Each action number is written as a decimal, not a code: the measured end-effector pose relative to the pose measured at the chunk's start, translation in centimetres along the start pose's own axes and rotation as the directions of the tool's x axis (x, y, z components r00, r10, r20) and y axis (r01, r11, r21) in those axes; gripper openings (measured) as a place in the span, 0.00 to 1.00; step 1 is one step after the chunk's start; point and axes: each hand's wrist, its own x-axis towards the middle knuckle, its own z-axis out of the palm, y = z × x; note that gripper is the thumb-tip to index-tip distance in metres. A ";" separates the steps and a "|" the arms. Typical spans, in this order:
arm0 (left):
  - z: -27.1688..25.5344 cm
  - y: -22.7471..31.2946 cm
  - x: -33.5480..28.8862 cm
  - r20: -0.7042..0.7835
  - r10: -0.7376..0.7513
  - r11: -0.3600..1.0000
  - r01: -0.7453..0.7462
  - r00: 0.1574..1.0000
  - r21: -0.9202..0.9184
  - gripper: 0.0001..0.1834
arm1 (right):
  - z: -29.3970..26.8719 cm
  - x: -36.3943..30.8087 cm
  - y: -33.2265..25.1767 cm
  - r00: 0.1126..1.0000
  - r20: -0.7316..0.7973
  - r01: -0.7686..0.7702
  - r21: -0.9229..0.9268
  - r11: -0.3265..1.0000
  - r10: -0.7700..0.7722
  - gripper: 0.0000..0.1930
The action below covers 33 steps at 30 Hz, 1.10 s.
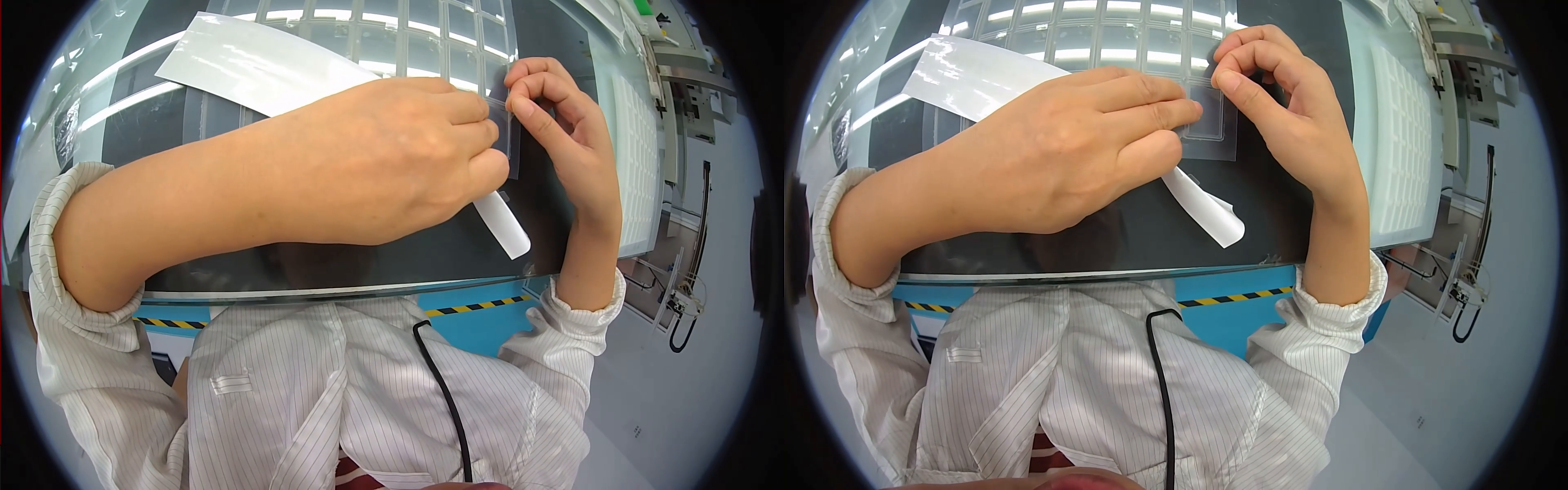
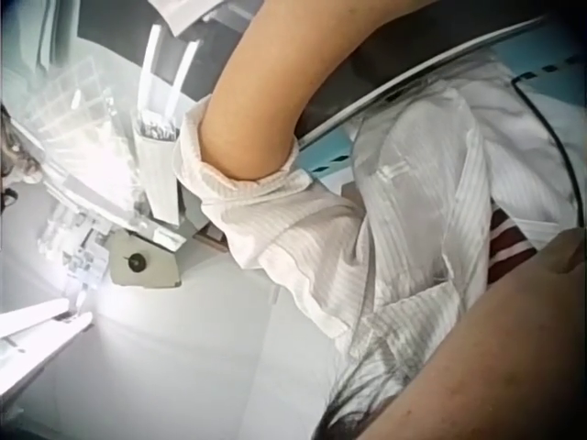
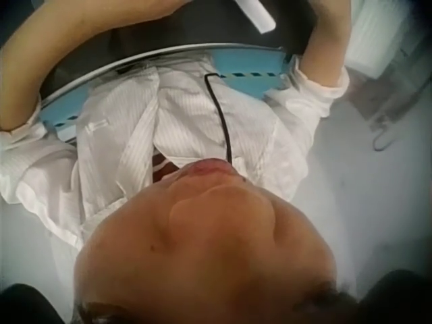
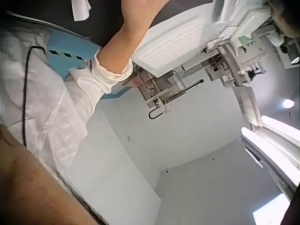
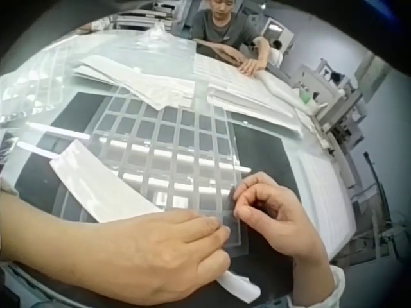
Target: The recorder is peeling adhesive backing and applying protective tape to a tray containing small electronic components.
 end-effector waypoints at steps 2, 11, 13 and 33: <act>0.1 0.3 0.7 0.019 0.005 1.000 -0.005 1.000 0.006 0.08 | -0.3 -0.6 0.1 0.999 -0.049 -0.012 -0.008 1.000 0.012 0.07; 0.0 0.0 0.8 0.016 -0.005 1.000 0.005 1.000 0.005 0.07 | 1.0 -0.5 1.2 0.972 -0.052 0.200 -0.333 0.922 -0.230 0.09; -0.1 -0.1 0.8 0.025 0.003 1.000 -0.003 1.000 0.007 0.07 | 1.3 -0.1 1.7 0.973 -0.083 0.174 -0.347 0.922 -0.215 0.09; 0.0 -0.9 1.4 -0.206 0.095 0.993 -0.079 0.974 0.088 0.05 | 1.3 -0.9 -0.6 0.950 -0.283 0.127 -0.046 0.991 -0.135 0.09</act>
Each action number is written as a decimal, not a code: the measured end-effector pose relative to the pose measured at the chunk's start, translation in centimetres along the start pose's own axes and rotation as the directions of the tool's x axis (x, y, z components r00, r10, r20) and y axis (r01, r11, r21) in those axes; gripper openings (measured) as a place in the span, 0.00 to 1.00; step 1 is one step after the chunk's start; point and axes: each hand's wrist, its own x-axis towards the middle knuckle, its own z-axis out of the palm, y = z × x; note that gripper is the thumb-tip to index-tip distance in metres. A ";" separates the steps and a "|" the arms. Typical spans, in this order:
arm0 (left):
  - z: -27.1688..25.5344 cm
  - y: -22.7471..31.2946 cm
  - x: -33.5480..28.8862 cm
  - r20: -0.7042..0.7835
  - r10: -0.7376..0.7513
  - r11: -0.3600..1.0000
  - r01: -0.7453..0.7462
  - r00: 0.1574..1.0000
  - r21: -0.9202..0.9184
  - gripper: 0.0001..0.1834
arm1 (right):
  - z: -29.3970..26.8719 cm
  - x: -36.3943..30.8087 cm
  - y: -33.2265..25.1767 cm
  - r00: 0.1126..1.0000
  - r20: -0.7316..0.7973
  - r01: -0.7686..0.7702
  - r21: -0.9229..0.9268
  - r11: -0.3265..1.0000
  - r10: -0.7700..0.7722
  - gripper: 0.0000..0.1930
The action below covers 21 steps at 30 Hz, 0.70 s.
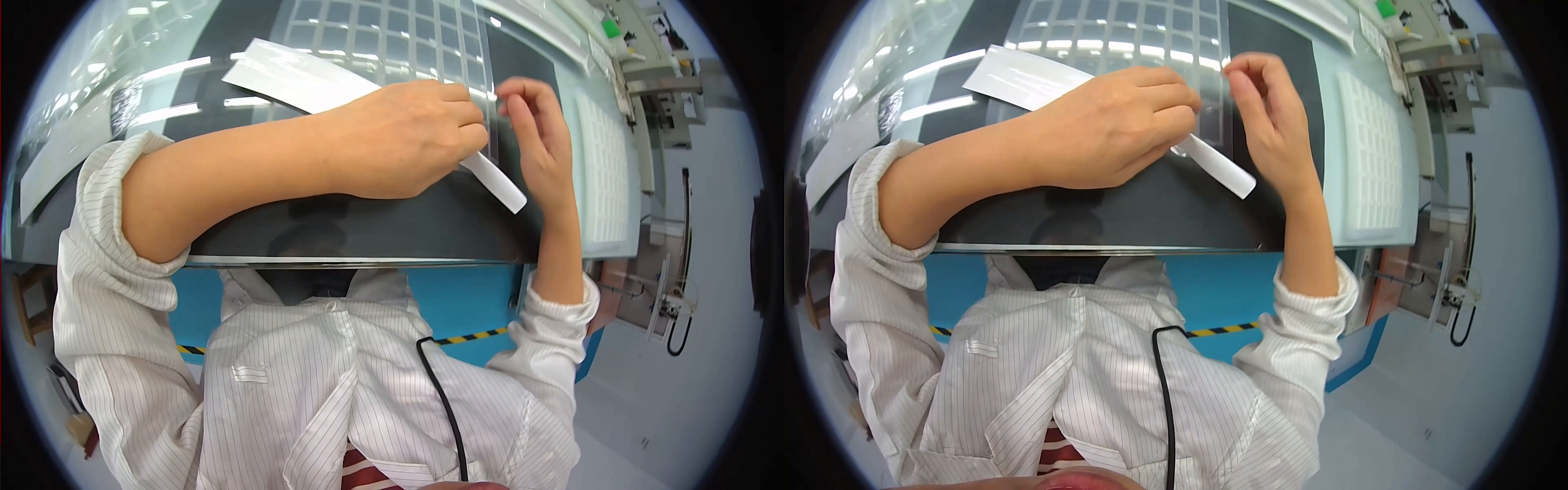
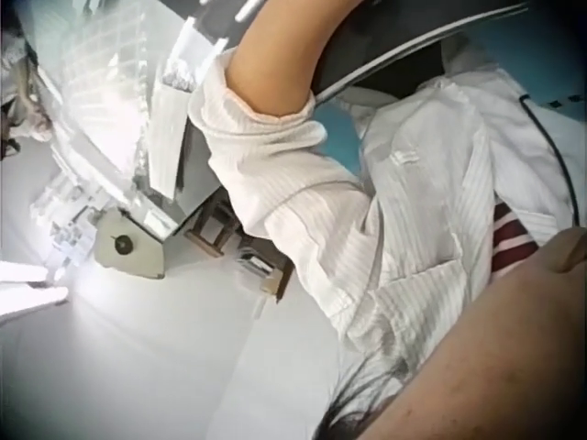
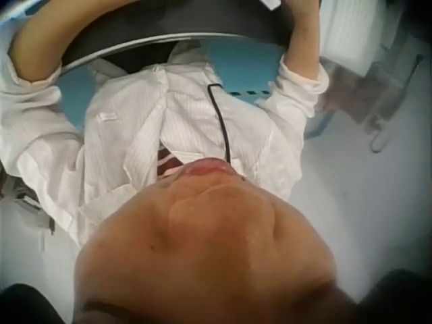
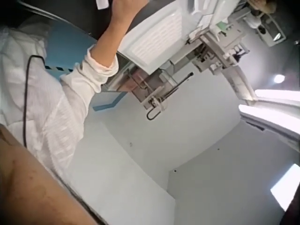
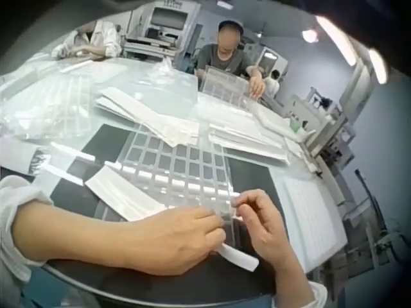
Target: The recorder is peeling adhesive backing and applying protective tape to a tray containing small electronic components.
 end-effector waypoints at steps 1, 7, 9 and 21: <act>-0.7 0.1 0.1 -0.018 -0.023 0.997 0.024 1.000 0.076 0.06 | 0.2 -0.4 -1.7 0.999 0.051 -0.012 0.080 0.997 0.008 0.09; -3.8 2.9 -2.3 0.012 -0.246 0.969 0.246 0.969 -0.037 0.06 | 3.0 -2.8 -7.3 0.978 0.143 0.177 -0.214 0.961 -0.149 0.06; -4.7 3.4 -3.5 0.024 -0.278 0.960 0.278 0.960 -0.039 0.05 | 4.2 -3.1 -7.9 0.989 0.098 0.121 -0.140 0.983 -0.108 0.06; -9.7 2.5 -9.3 0.010 -0.271 0.962 0.270 0.963 0.027 0.07 | 6.8 3.0 -10.8 0.933 0.355 0.022 0.122 0.992 -0.065 0.03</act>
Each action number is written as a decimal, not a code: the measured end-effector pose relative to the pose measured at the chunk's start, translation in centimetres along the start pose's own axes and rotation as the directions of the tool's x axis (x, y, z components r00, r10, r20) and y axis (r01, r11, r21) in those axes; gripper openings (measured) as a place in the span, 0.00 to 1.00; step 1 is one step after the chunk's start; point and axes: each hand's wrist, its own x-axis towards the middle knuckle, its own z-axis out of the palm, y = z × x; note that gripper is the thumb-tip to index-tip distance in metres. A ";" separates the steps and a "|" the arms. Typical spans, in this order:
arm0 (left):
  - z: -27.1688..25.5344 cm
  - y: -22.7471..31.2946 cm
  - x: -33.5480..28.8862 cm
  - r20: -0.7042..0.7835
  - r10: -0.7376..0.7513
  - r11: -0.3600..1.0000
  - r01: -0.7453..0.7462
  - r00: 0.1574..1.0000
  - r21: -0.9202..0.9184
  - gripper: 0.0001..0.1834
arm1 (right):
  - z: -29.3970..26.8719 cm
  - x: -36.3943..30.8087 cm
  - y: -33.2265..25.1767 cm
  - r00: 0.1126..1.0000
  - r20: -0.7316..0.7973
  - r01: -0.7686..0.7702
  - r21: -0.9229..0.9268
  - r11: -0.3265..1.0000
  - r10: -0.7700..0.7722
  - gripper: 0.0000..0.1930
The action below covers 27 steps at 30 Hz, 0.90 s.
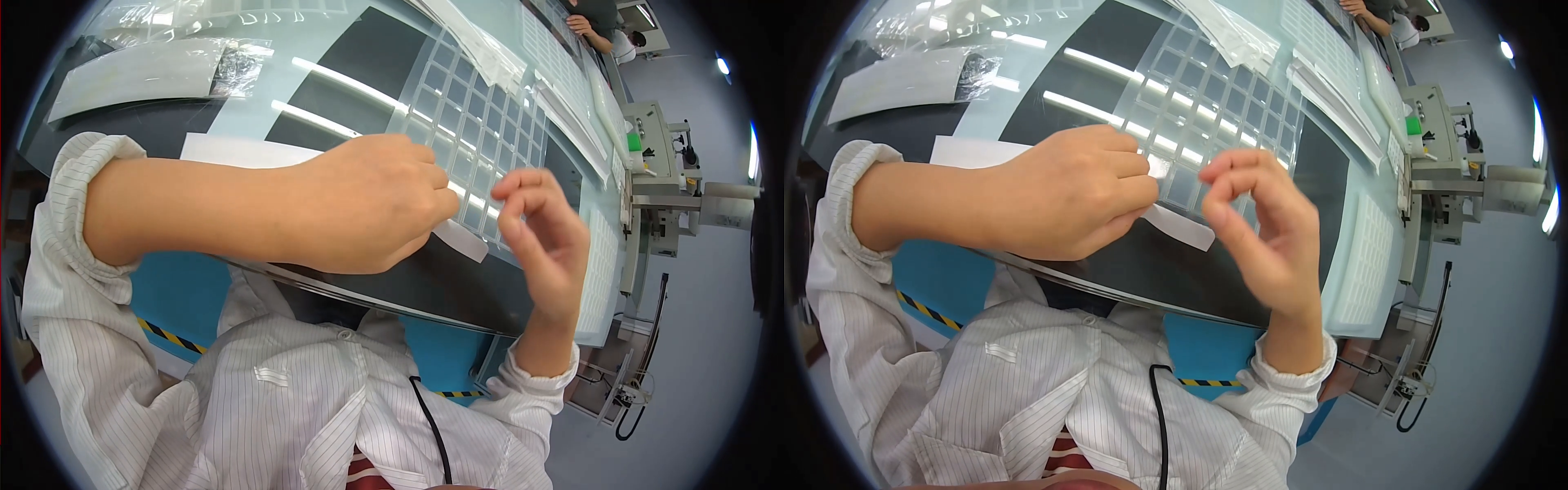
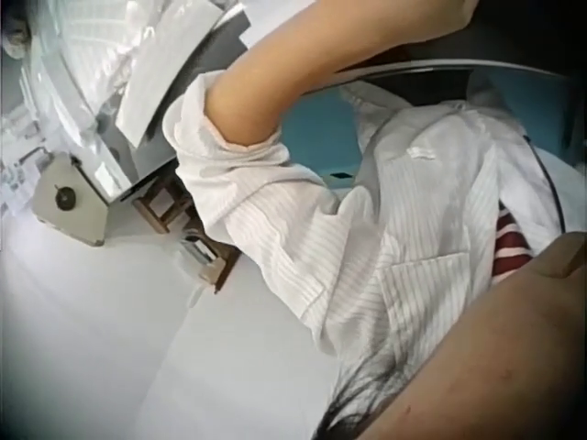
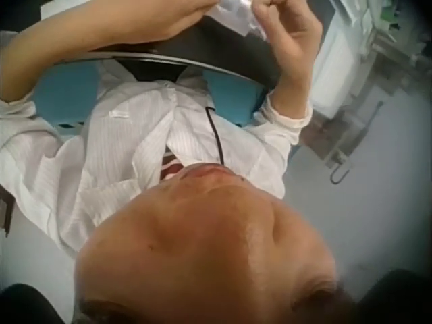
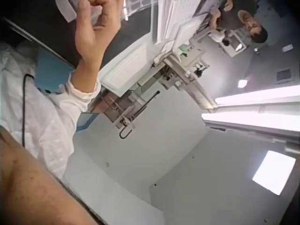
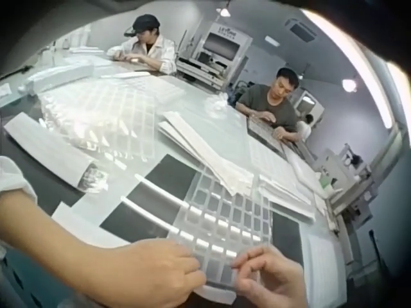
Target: The recorder is peeling adhesive backing and applying protective tape to a tray containing small electronic components.
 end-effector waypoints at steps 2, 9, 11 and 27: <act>-0.8 -0.4 -0.3 -0.008 0.027 0.999 -0.027 1.000 0.030 0.05 | -0.2 2.9 1.0 0.999 -0.023 -0.027 -0.059 0.998 0.025 0.05; 0.7 -4.5 -1.6 -0.171 0.116 0.980 -0.085 0.978 0.179 0.05 | 1.2 9.6 5.0 0.992 0.012 -0.117 -0.266 0.957 0.125 0.05; 0.5 -4.8 -1.7 -0.162 0.096 0.987 -0.074 0.982 0.140 0.06 | 1.5 9.9 5.5 0.985 0.037 -0.151 -0.278 0.949 0.168 0.05; 0.2 -4.8 -1.9 -0.131 0.059 0.993 -0.044 0.990 0.113 0.08 | 1.9 10.1 5.6 0.990 0.099 -0.068 -0.261 0.963 0.097 0.06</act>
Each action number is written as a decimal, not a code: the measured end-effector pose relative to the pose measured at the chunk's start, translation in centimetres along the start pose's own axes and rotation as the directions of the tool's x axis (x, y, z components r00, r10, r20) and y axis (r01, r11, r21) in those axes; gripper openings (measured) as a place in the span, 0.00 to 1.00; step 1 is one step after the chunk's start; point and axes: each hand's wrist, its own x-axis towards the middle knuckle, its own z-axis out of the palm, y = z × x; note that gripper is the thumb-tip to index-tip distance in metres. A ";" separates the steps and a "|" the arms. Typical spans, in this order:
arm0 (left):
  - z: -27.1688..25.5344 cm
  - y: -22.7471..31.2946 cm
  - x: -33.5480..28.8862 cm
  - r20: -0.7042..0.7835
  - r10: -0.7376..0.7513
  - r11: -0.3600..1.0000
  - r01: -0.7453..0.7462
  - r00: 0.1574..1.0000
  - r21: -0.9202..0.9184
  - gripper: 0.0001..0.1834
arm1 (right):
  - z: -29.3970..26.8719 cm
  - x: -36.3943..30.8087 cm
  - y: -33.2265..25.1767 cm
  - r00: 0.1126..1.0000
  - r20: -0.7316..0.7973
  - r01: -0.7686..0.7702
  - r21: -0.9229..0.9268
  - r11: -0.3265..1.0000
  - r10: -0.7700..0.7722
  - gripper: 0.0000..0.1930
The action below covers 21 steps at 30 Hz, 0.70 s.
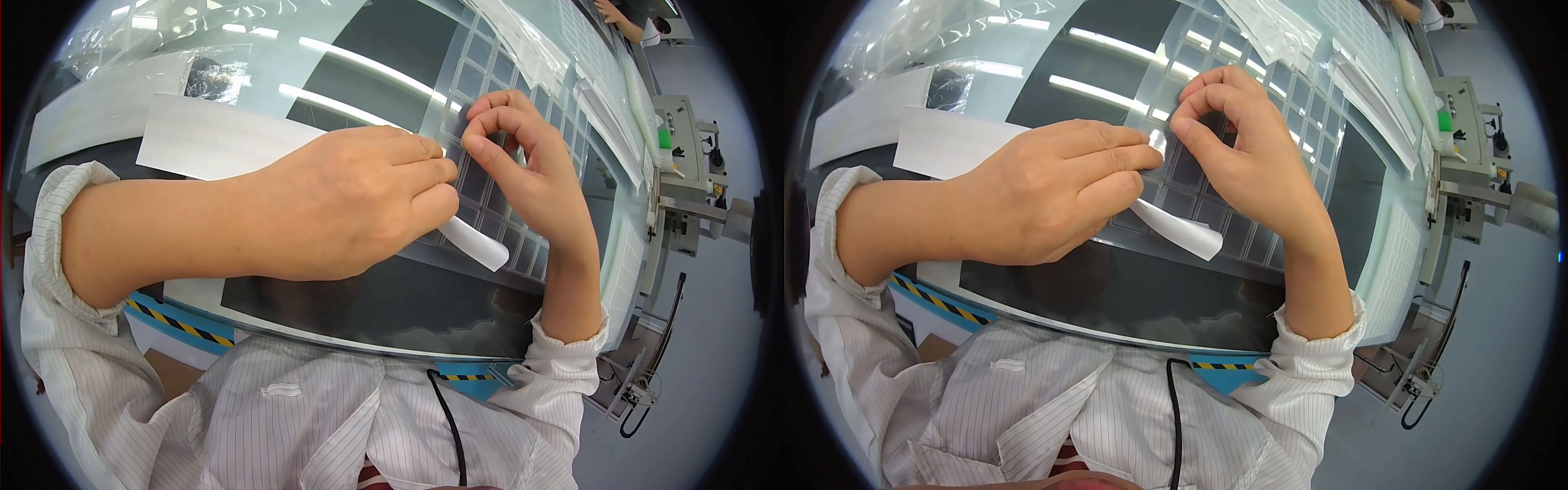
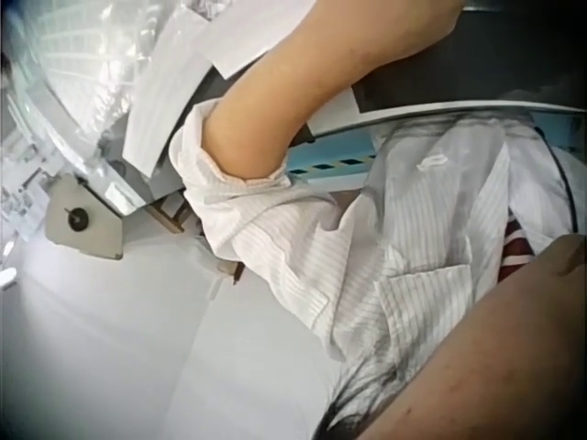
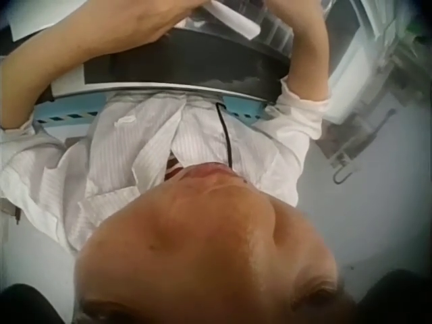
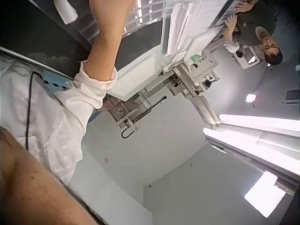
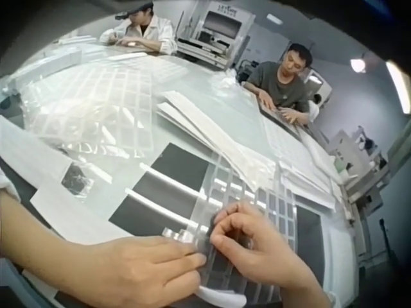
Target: The recorder is peeling adhesive backing and applying protective tape to a tray containing small electronic components.
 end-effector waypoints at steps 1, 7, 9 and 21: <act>-0.1 0.1 0.1 0.006 0.001 1.000 -0.001 1.000 -0.002 0.08 | -0.1 0.0 0.0 1.000 -0.003 -0.003 0.005 1.000 0.003 0.06; -0.6 0.1 0.2 0.060 -0.020 0.999 0.022 0.998 -0.043 0.09 | -0.1 0.1 0.1 1.000 -0.009 -0.009 0.012 1.000 0.009 0.05; -0.7 0.0 0.2 0.064 -0.017 0.998 0.021 0.998 -0.059 0.10 | 0.0 0.1 0.1 1.000 -0.014 0.017 -0.015 1.000 -0.017 0.05; -1.1 -1.4 1.7 0.236 -0.049 0.999 0.053 0.971 -0.008 0.10 | 0.6 -0.4 1.0 0.992 -0.066 0.109 0.018 0.994 -0.107 0.08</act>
